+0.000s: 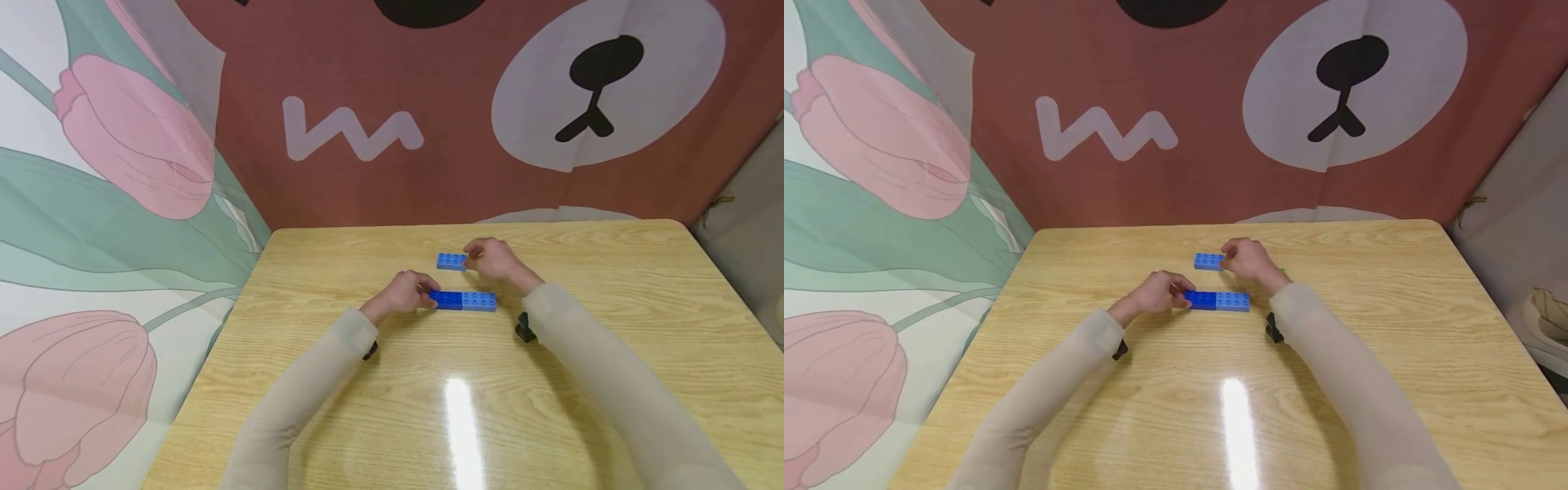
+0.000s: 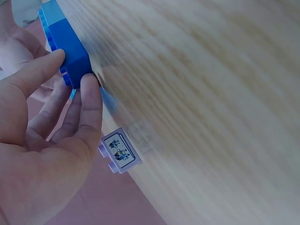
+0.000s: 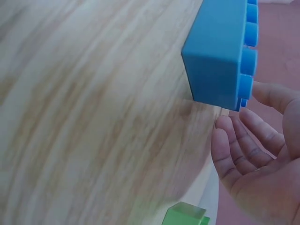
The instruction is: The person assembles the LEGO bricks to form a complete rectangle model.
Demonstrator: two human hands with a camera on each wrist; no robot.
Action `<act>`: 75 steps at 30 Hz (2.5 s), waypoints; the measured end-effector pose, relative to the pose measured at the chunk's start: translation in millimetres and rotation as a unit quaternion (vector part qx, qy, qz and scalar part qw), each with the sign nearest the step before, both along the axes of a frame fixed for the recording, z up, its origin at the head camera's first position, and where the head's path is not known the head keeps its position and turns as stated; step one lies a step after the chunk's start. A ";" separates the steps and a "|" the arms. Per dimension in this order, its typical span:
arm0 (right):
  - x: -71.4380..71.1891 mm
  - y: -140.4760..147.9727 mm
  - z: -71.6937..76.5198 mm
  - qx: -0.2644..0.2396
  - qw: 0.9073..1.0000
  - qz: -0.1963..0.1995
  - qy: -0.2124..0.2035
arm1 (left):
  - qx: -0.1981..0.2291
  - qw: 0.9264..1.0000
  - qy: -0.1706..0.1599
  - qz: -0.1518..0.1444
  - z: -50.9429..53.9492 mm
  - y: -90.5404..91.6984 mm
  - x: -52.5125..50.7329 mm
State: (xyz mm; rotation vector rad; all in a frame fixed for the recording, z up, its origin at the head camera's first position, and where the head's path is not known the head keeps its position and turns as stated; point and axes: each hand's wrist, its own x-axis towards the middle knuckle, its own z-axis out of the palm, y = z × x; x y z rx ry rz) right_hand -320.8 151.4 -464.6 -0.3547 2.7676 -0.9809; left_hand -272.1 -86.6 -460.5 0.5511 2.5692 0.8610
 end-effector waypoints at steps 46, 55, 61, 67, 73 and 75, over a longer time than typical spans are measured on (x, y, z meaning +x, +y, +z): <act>-0.6 -3.0 4.1 0.010 1.000 -0.009 -0.019 | 0.005 1.000 -0.007 0.002 1.8 0.4 1.5; 3.9 3.4 10.0 0.008 1.000 0.007 -0.013 | 0.007 1.000 -0.009 0.005 2.5 0.1 1.8; 9.9 8.1 13.6 -0.001 1.000 0.013 -0.007 | 0.005 1.000 -0.007 0.006 2.4 0.6 1.6; 17.6 10.5 18.2 -0.002 1.000 0.006 -0.007 | 0.006 1.000 -0.007 0.006 1.9 0.9 1.7; 24.7 12.5 21.6 0.004 1.000 0.008 0.004 | 0.005 1.000 -0.011 0.007 0.8 1.1 1.6; 27.1 13.4 22.4 0.005 1.000 0.008 0.005 | 0.002 1.000 -0.010 0.004 0.6 1.0 1.6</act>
